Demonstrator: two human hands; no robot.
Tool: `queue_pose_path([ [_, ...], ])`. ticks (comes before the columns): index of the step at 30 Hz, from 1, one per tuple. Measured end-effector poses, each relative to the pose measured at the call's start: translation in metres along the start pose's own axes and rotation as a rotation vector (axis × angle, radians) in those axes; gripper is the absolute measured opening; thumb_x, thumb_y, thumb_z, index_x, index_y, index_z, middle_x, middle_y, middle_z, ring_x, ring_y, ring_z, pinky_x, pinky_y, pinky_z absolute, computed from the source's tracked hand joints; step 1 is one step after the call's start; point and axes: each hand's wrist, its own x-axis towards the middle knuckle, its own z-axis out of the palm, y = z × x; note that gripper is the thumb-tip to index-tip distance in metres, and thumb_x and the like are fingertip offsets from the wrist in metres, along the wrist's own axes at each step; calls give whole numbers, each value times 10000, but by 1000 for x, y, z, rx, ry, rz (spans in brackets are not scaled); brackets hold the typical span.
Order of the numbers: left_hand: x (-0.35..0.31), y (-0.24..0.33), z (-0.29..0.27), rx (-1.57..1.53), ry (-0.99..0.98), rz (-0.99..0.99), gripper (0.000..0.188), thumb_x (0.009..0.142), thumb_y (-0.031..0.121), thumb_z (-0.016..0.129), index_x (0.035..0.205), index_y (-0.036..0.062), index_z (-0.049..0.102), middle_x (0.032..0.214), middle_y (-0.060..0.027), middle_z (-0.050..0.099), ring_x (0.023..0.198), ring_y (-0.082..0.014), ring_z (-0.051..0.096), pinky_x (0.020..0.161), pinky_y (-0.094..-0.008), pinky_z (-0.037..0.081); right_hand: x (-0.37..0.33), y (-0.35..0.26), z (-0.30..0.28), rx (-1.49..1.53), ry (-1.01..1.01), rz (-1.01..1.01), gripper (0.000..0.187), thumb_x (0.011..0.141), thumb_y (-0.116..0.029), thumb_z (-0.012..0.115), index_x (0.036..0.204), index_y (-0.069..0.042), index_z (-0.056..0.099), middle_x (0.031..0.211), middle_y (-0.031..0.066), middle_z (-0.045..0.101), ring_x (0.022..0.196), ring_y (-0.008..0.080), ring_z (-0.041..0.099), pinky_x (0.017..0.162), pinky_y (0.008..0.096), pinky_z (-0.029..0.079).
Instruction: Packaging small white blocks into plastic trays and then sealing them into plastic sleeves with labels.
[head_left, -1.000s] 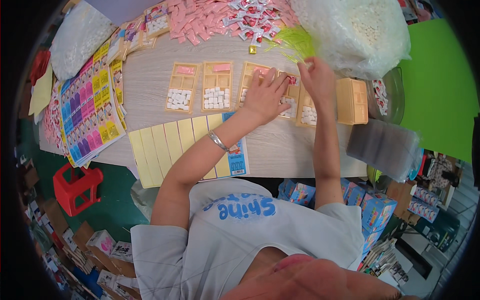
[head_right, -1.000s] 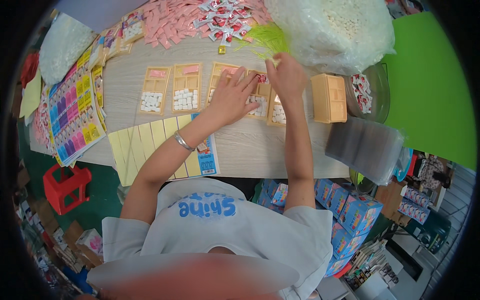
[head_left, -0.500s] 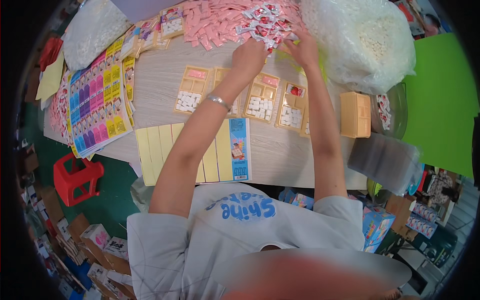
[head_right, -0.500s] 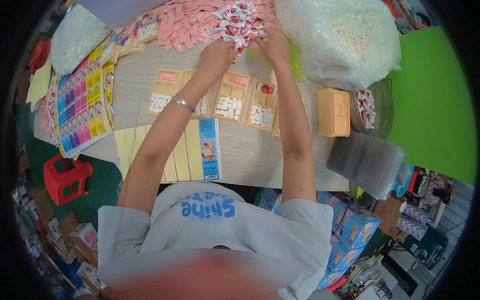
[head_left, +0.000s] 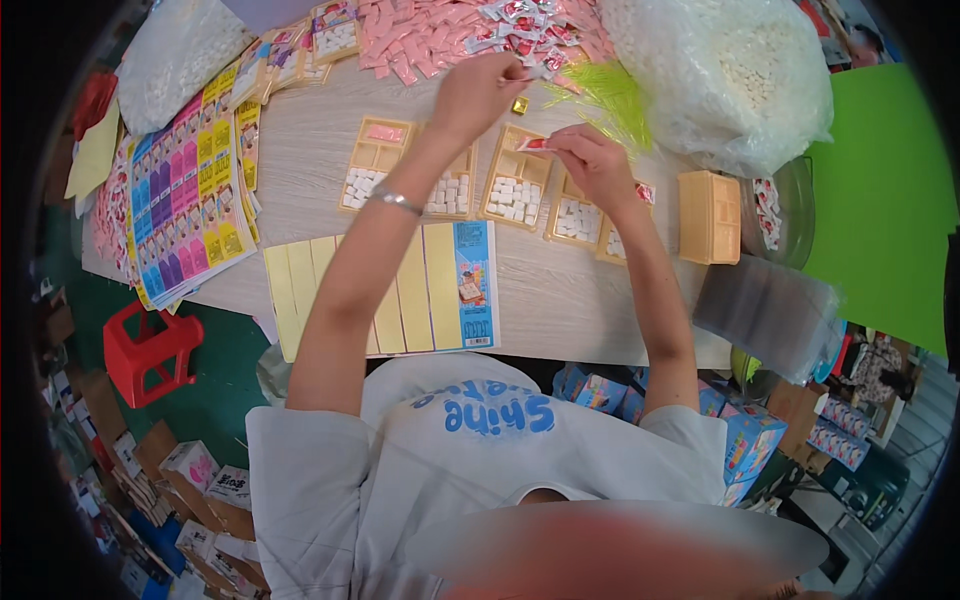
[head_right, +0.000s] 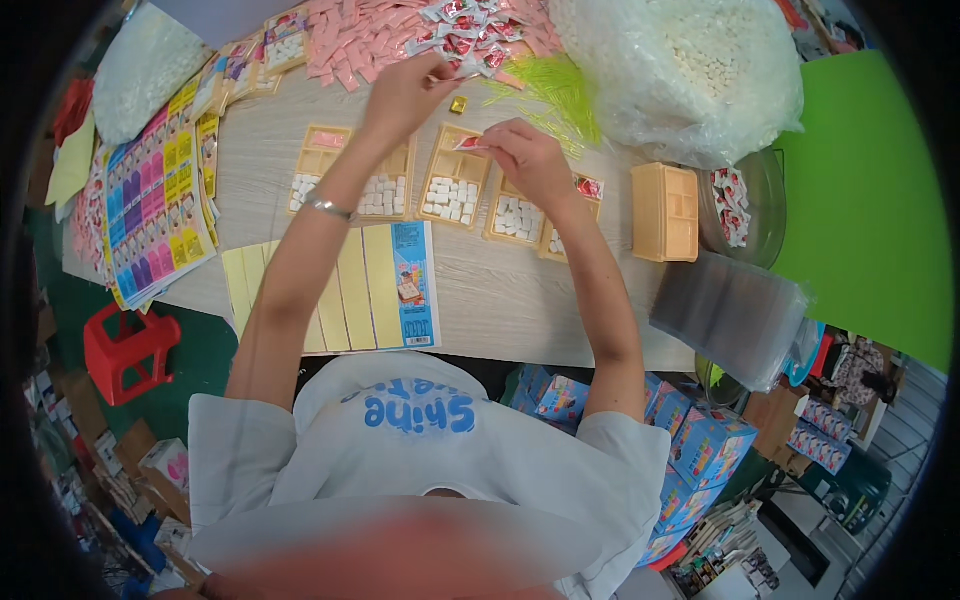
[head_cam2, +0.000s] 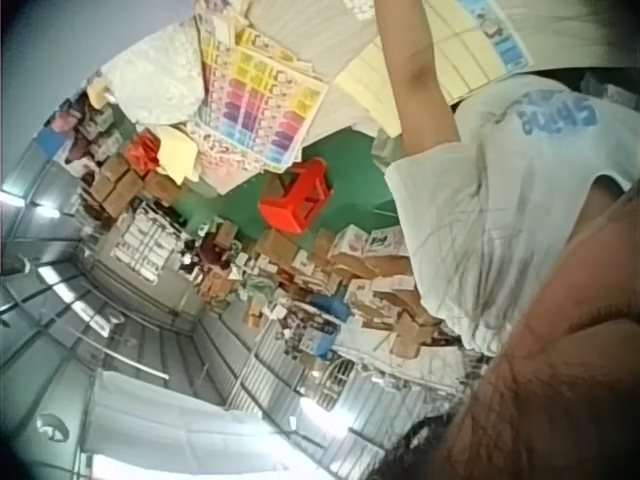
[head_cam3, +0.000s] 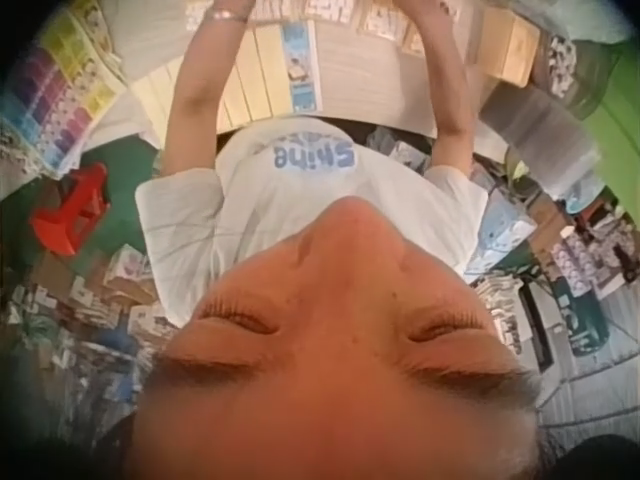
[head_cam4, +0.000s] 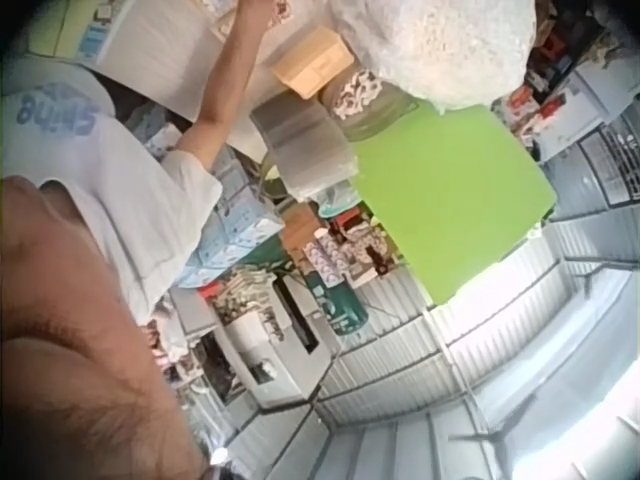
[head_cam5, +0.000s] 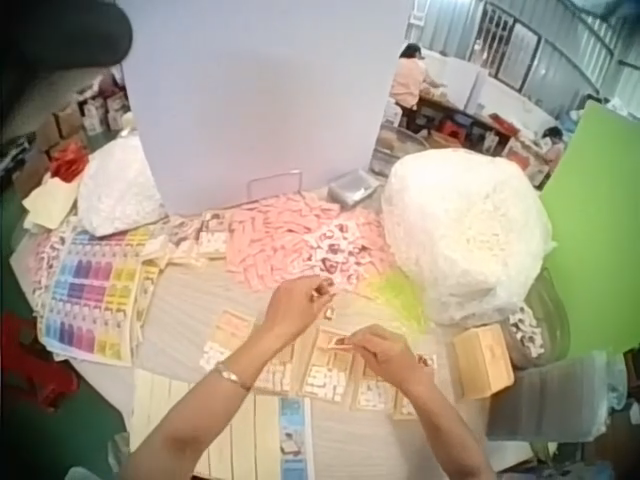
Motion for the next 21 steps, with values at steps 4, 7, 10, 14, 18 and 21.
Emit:
queue_pose_path([
  [4,-41,-29,-41,107,204,368,123,831,162,771,906,89,706,886,-59,727,831,-251,690,721,-381,543,-10,13,13,-143,-56,-86,199,804,32,732,963,-88,749,989,60,724,957,258,704,808,367,574],
  [7,-67,-45,-55,251,260,536,104,801,130,760,869,106,686,874,-34,706,840,-231,673,742,-368,524,3,0,1,-370,-136,-290,235,788,41,713,972,-101,750,1014,60,719,1038,284,683,838,383,562],
  [10,-80,-54,-55,351,250,574,97,793,117,742,871,114,685,901,-16,683,879,-215,649,807,-356,501,7,-9,-8,-405,-164,-234,238,797,32,698,983,-108,750,1044,68,711,1066,289,666,860,394,549],
  [14,-85,-62,-45,434,190,516,123,778,88,750,881,95,684,932,-18,696,914,-240,638,863,-369,495,24,12,-15,-313,-30,-152,257,804,31,692,1009,-109,755,1070,83,704,1036,288,666,861,393,540],
  [18,-88,-60,-43,465,185,521,87,821,86,636,895,97,682,930,-21,666,945,-213,629,899,-379,463,59,64,-9,-370,116,107,217,847,-94,715,1060,-89,754,1069,129,713,971,302,686,834,403,545],
  [21,-93,-54,-46,555,153,491,163,814,46,626,952,93,698,971,-31,679,971,-226,630,930,-395,453,92,85,8,-471,109,342,312,877,-309,718,1074,-70,753,1031,155,727,935,318,703,816,430,549],
])
